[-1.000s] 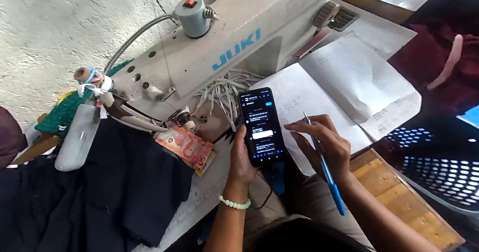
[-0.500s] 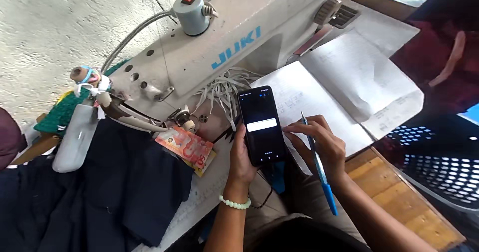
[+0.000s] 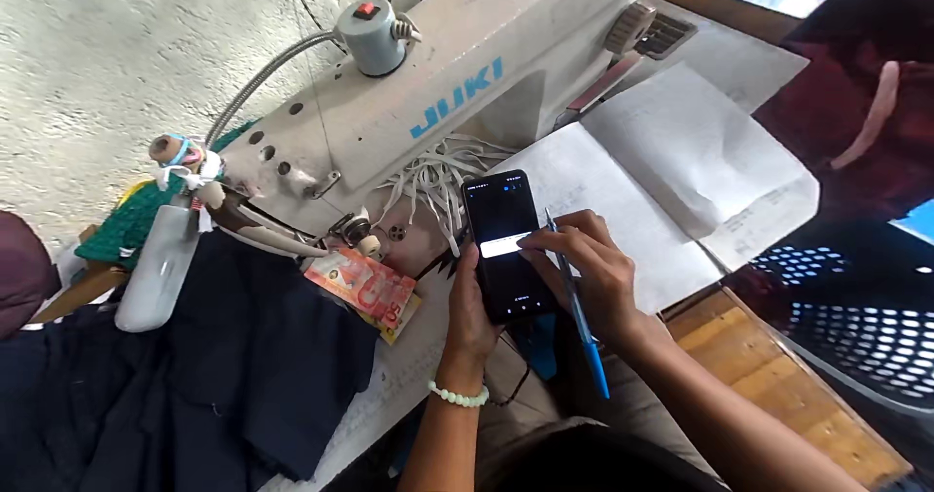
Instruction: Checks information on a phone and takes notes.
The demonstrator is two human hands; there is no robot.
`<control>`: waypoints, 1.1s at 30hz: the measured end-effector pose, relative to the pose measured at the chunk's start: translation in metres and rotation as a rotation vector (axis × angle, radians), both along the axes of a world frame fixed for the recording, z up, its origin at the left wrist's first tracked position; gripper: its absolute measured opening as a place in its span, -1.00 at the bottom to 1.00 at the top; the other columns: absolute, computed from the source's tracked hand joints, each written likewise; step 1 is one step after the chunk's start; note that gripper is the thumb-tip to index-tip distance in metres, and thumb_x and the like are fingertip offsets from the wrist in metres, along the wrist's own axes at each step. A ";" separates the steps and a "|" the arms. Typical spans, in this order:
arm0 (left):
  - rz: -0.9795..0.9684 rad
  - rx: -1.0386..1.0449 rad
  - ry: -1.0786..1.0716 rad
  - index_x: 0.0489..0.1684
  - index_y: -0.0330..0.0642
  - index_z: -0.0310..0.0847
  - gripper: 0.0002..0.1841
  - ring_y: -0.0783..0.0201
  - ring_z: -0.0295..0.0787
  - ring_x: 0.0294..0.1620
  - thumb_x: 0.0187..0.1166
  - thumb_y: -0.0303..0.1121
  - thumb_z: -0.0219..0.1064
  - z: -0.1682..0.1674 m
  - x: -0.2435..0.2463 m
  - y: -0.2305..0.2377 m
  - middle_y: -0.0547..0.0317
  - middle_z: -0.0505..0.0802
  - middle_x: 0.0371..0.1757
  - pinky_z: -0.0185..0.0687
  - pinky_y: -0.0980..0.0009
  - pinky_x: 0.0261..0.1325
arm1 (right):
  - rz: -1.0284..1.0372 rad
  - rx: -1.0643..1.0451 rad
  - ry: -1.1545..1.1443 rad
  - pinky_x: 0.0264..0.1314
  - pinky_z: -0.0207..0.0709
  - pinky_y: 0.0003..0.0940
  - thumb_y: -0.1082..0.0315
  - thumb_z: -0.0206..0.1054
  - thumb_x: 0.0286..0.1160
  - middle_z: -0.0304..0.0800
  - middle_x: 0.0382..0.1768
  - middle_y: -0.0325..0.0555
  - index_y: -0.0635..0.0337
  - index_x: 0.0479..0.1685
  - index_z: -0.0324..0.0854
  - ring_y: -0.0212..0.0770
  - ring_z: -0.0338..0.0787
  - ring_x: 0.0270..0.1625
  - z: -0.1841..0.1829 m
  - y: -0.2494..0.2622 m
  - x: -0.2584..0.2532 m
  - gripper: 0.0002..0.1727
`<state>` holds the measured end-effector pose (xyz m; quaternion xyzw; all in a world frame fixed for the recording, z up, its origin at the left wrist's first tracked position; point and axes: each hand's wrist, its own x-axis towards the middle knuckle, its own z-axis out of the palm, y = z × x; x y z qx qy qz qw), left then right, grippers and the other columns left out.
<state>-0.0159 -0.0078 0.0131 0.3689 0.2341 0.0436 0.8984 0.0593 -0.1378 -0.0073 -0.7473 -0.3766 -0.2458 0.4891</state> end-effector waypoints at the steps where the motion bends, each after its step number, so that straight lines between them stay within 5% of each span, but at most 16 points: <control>1: 0.014 0.000 0.006 0.37 -0.19 0.39 -0.49 0.24 0.91 -0.09 0.89 -0.12 -0.42 0.000 0.000 -0.001 0.03 0.88 -0.08 0.87 0.29 -0.08 | 0.001 -0.011 -0.017 0.16 0.46 -0.37 0.38 0.41 0.55 0.87 -0.32 -0.16 0.16 -0.16 0.82 -0.22 0.72 -0.04 0.000 0.001 -0.002 -0.91; 7: 0.031 0.012 0.037 0.41 -0.20 0.37 -0.50 0.27 0.89 -0.13 0.89 -0.13 -0.38 0.001 0.003 -0.002 0.05 0.87 -0.11 0.85 0.32 -0.10 | 0.013 -0.166 -0.125 0.38 0.41 -0.20 0.35 0.23 0.70 0.96 -0.10 -0.13 0.07 -0.03 0.74 -0.09 0.77 0.18 -0.005 -0.005 -0.010 -0.85; 10: 0.015 0.000 0.026 0.43 -0.21 0.35 -0.49 0.24 0.90 -0.08 0.88 -0.12 -0.39 0.001 0.003 -0.001 0.02 0.87 -0.07 0.86 0.28 -0.06 | 0.011 -0.096 -0.051 0.33 0.42 -0.31 0.34 0.24 0.71 0.95 -0.06 -0.12 0.10 -0.05 0.72 -0.15 0.76 0.18 -0.002 -0.007 -0.010 -0.86; 17: 0.013 0.029 -0.045 0.53 -0.22 0.26 -0.49 0.23 0.88 0.04 0.87 -0.13 -0.37 -0.004 0.001 -0.001 0.02 0.85 0.06 0.85 0.25 0.07 | -0.053 0.040 0.106 0.20 0.47 -0.51 0.35 0.44 0.51 0.89 -0.22 -0.19 0.15 -0.18 0.79 -0.34 0.71 0.01 0.000 -0.005 0.001 -0.91; 27: 0.000 0.052 -0.018 0.42 -0.21 0.36 -0.51 0.31 0.87 -0.02 0.85 -0.13 -0.34 -0.001 -0.001 -0.001 0.10 0.87 -0.03 0.83 0.33 0.03 | -0.095 -0.066 -0.005 0.19 0.37 -0.28 0.33 0.43 0.51 0.87 -0.35 -0.24 0.09 -0.23 0.81 -0.20 0.71 -0.05 -0.003 0.009 0.000 -0.92; 33: 0.045 0.082 -0.068 0.38 -0.26 0.40 -0.53 0.38 0.84 0.05 0.89 -0.21 -0.37 0.000 0.000 -0.002 0.13 0.86 0.00 0.77 0.42 0.15 | -0.076 -0.116 0.021 0.30 0.32 -0.21 0.26 0.43 0.52 0.96 -0.17 -0.28 0.05 -0.09 0.85 -0.18 0.73 0.08 -0.002 0.000 0.002 -0.85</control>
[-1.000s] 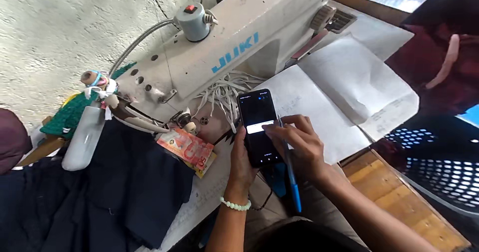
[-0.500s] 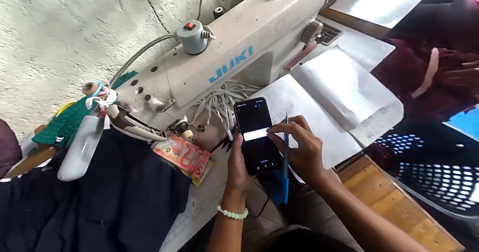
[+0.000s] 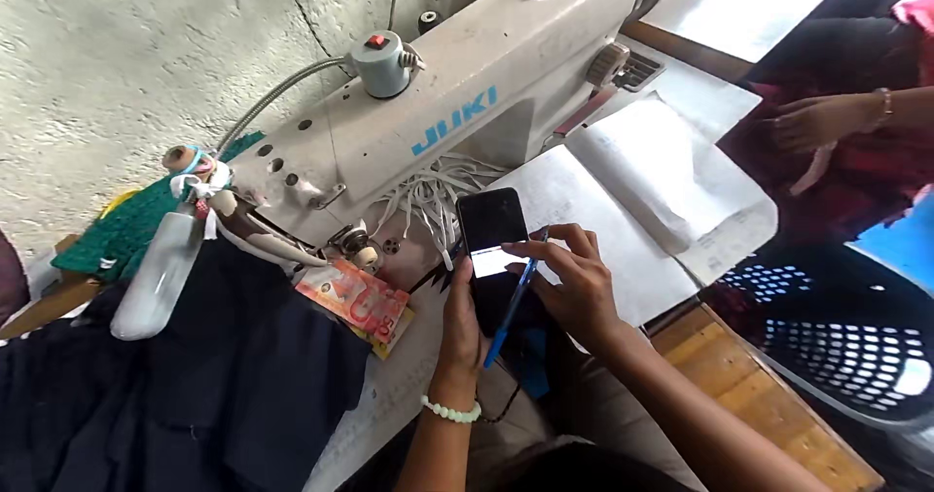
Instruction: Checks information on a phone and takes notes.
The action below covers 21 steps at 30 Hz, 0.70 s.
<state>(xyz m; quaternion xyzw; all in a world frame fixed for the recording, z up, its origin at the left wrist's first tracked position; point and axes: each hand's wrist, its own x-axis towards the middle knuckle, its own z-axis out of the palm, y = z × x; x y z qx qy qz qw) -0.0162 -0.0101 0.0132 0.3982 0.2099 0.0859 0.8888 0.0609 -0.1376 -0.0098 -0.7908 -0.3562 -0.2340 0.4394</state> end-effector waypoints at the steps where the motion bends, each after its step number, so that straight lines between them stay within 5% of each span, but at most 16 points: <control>1: 0.005 -0.011 -0.008 0.37 -0.26 0.39 -0.53 0.38 0.85 0.05 0.89 -0.22 -0.37 0.000 0.001 0.000 0.13 0.86 0.00 0.78 0.41 0.14 | 0.004 -0.012 0.004 0.32 0.31 -0.20 0.24 0.43 0.52 0.96 -0.14 -0.28 0.05 -0.08 0.84 -0.18 0.73 0.12 -0.001 -0.003 0.000 -0.84; 9: -0.034 -0.040 0.050 0.41 -0.21 0.39 -0.50 0.26 0.88 0.05 0.89 -0.14 -0.38 -0.001 0.001 0.001 0.05 0.87 0.02 0.83 0.29 0.08 | -0.024 -0.045 0.032 0.32 0.27 -0.13 0.05 0.49 0.45 0.95 -0.06 -0.25 0.07 0.03 0.77 -0.12 0.69 0.22 0.001 -0.021 0.001 -0.66; 15: 0.009 0.035 0.130 0.49 -0.23 0.35 -0.52 0.32 0.85 0.02 0.90 -0.16 -0.33 0.006 0.002 -0.002 0.08 0.84 0.03 0.81 0.33 0.08 | 0.036 0.009 -0.011 0.39 0.34 -0.25 0.14 0.33 0.68 0.95 0.03 -0.19 0.02 -0.21 0.56 -0.14 0.73 0.29 0.004 -0.005 -0.021 -0.81; 21: -0.011 -0.010 0.094 0.46 -0.21 0.35 -0.51 0.29 0.87 0.02 0.88 -0.14 -0.36 0.001 0.001 -0.001 0.07 0.86 0.02 0.83 0.31 0.06 | -0.024 -0.118 -0.105 0.39 0.27 -0.16 0.11 0.19 0.78 0.94 0.10 -0.23 -0.02 -0.17 0.56 -0.11 0.70 0.33 -0.006 -0.011 -0.026 -0.80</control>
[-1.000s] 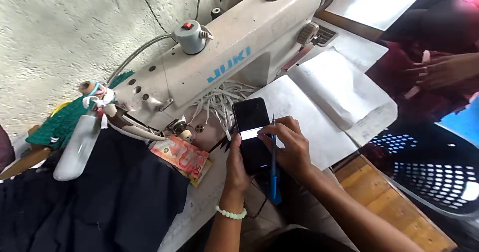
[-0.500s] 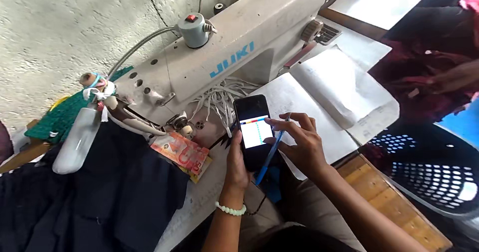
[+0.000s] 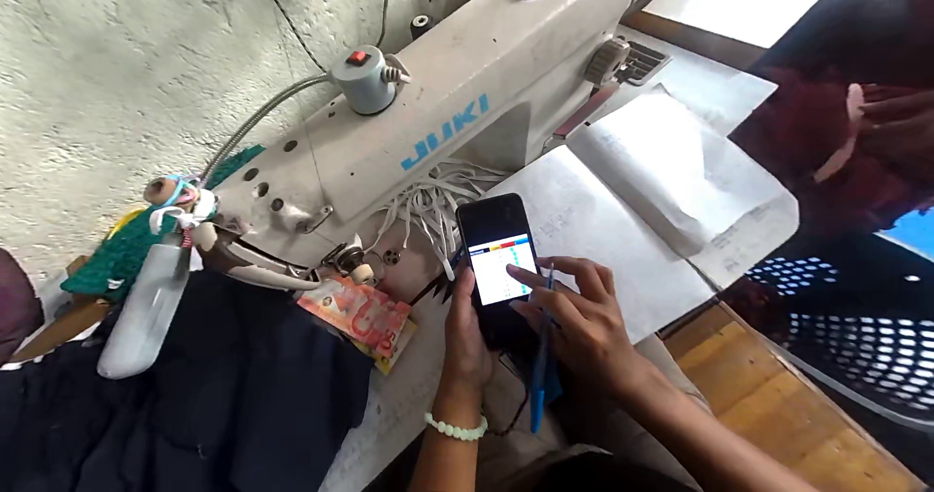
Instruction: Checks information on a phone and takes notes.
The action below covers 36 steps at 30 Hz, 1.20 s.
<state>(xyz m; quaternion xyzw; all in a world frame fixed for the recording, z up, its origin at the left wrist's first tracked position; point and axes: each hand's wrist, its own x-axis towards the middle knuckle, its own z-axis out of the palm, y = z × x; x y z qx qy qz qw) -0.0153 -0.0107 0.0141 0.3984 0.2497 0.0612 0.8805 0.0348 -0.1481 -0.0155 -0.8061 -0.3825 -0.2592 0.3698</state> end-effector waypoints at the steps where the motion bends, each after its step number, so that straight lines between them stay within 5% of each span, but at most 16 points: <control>1: 0.000 0.003 -0.004 0.47 -0.21 0.35 -0.50 0.27 0.88 0.04 0.89 -0.14 -0.36 0.000 0.000 0.000 0.06 0.86 0.04 0.83 0.30 0.07 | -0.016 0.005 -0.003 0.38 0.27 -0.16 0.14 0.18 0.78 0.95 0.08 -0.22 -0.02 -0.17 0.56 -0.11 0.71 0.32 -0.001 -0.004 0.001 -0.81; 15: 0.009 0.004 0.007 0.36 -0.21 0.43 -0.52 0.31 0.87 0.04 0.90 -0.16 -0.37 0.003 0.000 -0.001 0.09 0.87 -0.01 0.81 0.33 0.12 | 0.043 0.160 0.055 0.33 0.32 -0.29 0.35 0.30 0.66 0.93 -0.19 -0.23 0.05 -0.18 0.63 -0.19 0.72 0.12 0.008 0.009 0.012 -0.94; 22: -0.029 -0.072 -0.057 0.40 -0.21 0.39 -0.50 0.24 0.87 0.06 0.88 -0.12 -0.38 -0.006 0.000 0.004 0.03 0.86 0.03 0.82 0.26 0.11 | 0.006 0.000 0.081 0.40 0.26 -0.10 0.04 0.37 0.62 0.94 0.07 -0.22 0.05 -0.18 0.66 -0.07 0.67 0.39 0.006 -0.001 0.020 -0.74; 29: -0.018 -0.058 -0.019 0.35 -0.22 0.42 -0.50 0.23 0.87 0.07 0.88 -0.15 -0.37 -0.002 0.000 0.002 0.03 0.86 0.02 0.82 0.26 0.12 | 0.009 -0.012 0.099 0.40 0.20 -0.08 -0.08 0.39 0.57 0.92 0.16 -0.21 0.05 -0.16 0.62 -0.05 0.62 0.44 0.005 -0.013 0.022 -0.64; 33: -0.020 -0.039 -0.012 0.33 -0.22 0.45 -0.49 0.26 0.87 0.04 0.89 -0.14 -0.39 -0.001 0.001 0.002 0.05 0.87 0.00 0.81 0.28 0.11 | 0.040 0.061 0.081 0.44 0.21 -0.18 0.04 0.37 0.63 0.92 0.12 -0.17 0.06 -0.14 0.57 -0.12 0.62 0.43 0.006 -0.012 0.020 -0.72; 36: -0.011 -0.016 0.000 0.31 -0.22 0.45 -0.48 0.28 0.88 0.01 0.89 -0.14 -0.41 -0.001 0.001 0.002 0.06 0.88 -0.03 0.82 0.29 0.09 | 0.058 0.125 0.076 0.42 0.33 -0.28 0.24 0.33 0.68 0.94 -0.11 -0.17 0.06 -0.13 0.60 -0.17 0.72 0.26 0.009 -0.008 0.014 -0.89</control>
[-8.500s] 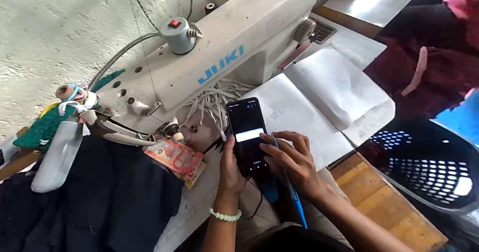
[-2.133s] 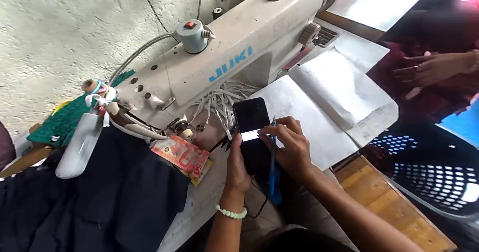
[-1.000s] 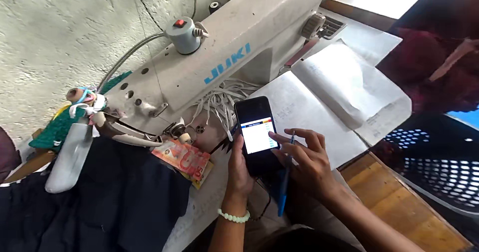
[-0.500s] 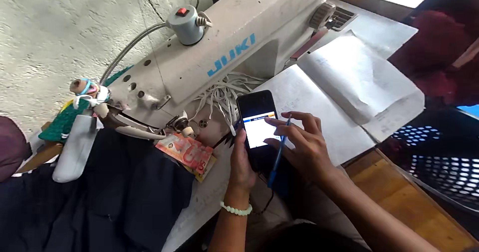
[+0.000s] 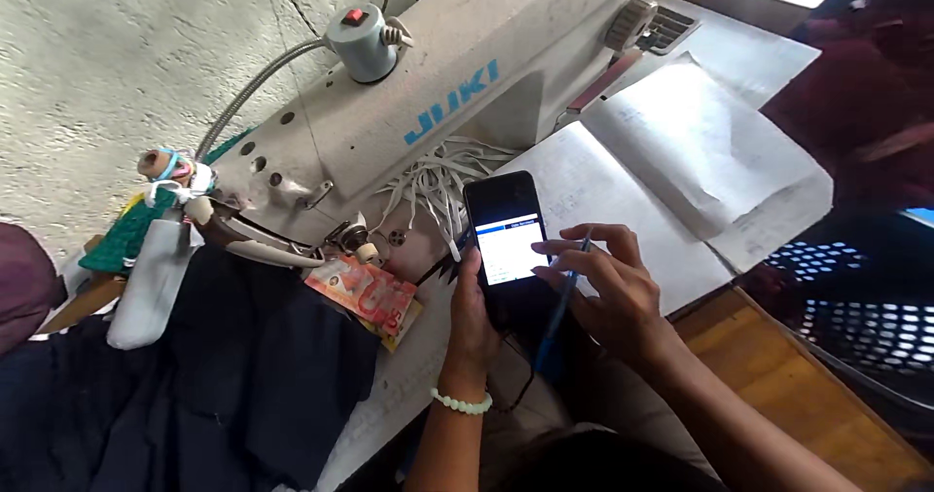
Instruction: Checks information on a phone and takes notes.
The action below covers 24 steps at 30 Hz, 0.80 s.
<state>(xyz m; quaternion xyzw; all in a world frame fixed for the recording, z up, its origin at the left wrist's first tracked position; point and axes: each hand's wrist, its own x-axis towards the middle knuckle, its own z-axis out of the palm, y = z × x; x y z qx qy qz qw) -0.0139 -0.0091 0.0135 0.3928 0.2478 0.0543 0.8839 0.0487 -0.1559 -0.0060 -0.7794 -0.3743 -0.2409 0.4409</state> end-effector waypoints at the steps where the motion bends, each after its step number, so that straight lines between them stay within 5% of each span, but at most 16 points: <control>1: 0.002 0.007 0.003 0.32 -0.23 0.45 -0.48 0.28 0.88 0.02 0.89 -0.15 -0.41 0.000 0.000 0.000 0.06 0.88 -0.03 0.81 0.29 0.10 | 0.003 0.016 -0.008 0.39 0.34 -0.30 0.31 0.30 0.68 0.93 -0.16 -0.18 0.06 -0.14 0.61 -0.18 0.73 0.20 0.000 0.002 -0.001 -0.94; 5: 0.009 0.008 0.022 0.32 -0.22 0.45 -0.49 0.26 0.87 0.01 0.90 -0.13 -0.38 0.001 0.000 -0.001 0.04 0.87 -0.04 0.81 0.28 0.09 | -0.003 0.036 -0.030 0.32 0.36 -0.33 0.40 0.29 0.64 0.91 -0.23 -0.20 0.07 -0.19 0.62 -0.19 0.72 0.12 0.001 0.008 0.000 -0.95; 13: -0.006 -0.028 0.038 0.32 -0.21 0.44 -0.50 0.26 0.87 -0.01 0.89 -0.12 -0.37 0.001 -0.001 0.001 0.04 0.86 -0.04 0.82 0.28 0.05 | 0.036 -0.095 -0.072 0.52 0.31 -0.18 0.22 0.25 0.74 0.97 0.01 -0.17 0.07 -0.22 0.65 -0.12 0.74 0.36 -0.006 0.004 0.005 -0.81; 24: -0.029 -0.038 -0.023 0.36 -0.18 0.40 -0.50 0.24 0.88 0.01 0.88 -0.13 -0.40 -0.001 -0.001 0.001 0.05 0.86 -0.02 0.82 0.27 0.05 | -0.012 -0.088 -0.055 0.46 0.29 -0.17 0.28 0.26 0.70 0.96 0.06 -0.13 0.11 -0.18 0.66 -0.08 0.71 0.38 -0.010 -0.002 0.007 -0.85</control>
